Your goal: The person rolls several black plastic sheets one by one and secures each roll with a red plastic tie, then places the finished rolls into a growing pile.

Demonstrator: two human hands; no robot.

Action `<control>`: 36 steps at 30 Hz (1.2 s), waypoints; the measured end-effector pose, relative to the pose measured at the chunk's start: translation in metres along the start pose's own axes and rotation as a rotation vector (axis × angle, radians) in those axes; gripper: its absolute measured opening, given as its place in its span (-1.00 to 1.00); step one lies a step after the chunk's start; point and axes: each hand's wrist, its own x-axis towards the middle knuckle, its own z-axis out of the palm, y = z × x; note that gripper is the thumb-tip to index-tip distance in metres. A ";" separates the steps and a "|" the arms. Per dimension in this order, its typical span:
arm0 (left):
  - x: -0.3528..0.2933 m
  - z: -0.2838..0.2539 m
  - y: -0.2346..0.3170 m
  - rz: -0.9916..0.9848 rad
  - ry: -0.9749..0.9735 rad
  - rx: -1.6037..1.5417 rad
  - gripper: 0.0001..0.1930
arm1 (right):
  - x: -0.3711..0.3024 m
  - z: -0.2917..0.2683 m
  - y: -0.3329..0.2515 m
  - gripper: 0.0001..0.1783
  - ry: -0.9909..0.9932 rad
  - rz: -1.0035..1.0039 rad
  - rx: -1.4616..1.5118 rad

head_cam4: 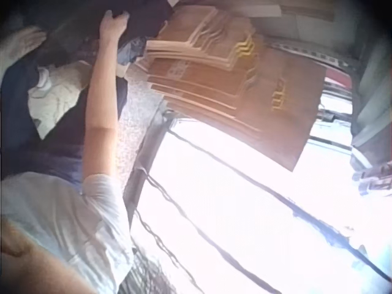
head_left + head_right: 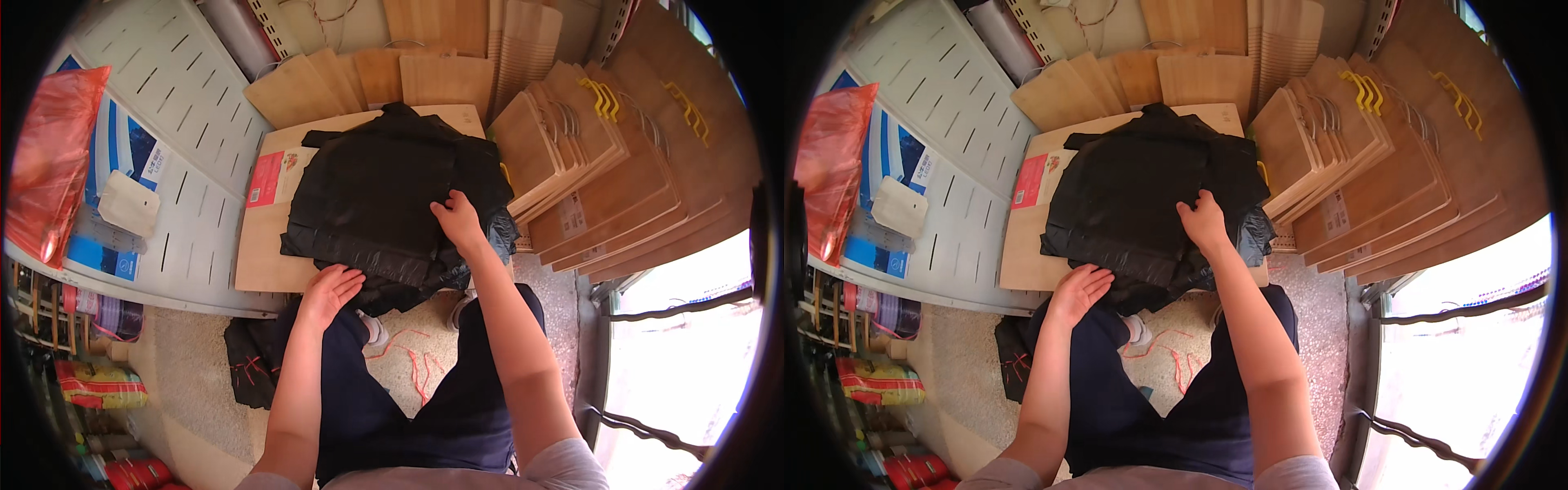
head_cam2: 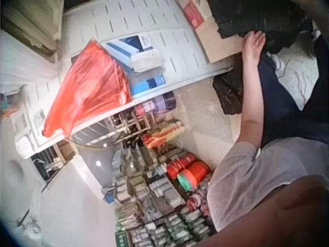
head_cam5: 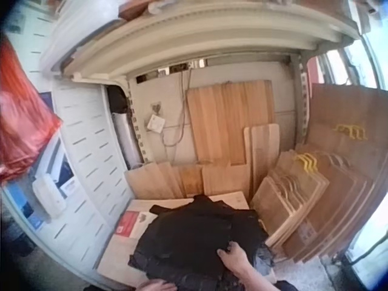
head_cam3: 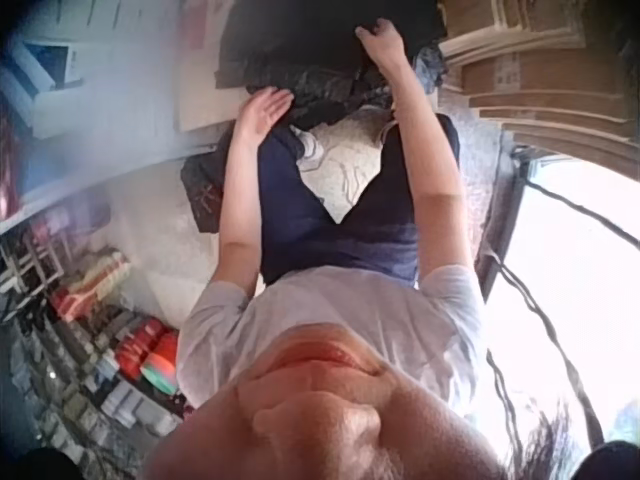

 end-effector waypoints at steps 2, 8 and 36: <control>-0.001 0.007 -0.004 -0.030 -0.025 -0.007 -0.81 | 0.016 0.002 0.006 -0.37 0.043 0.051 0.054; -0.005 0.013 -0.009 -0.087 -0.076 0.049 -0.76 | 0.019 0.011 -0.014 -0.59 -0.272 0.478 0.424; -0.043 0.022 -0.019 0.293 0.113 -0.501 -0.73 | -0.064 0.002 0.004 -0.42 -0.517 0.805 1.181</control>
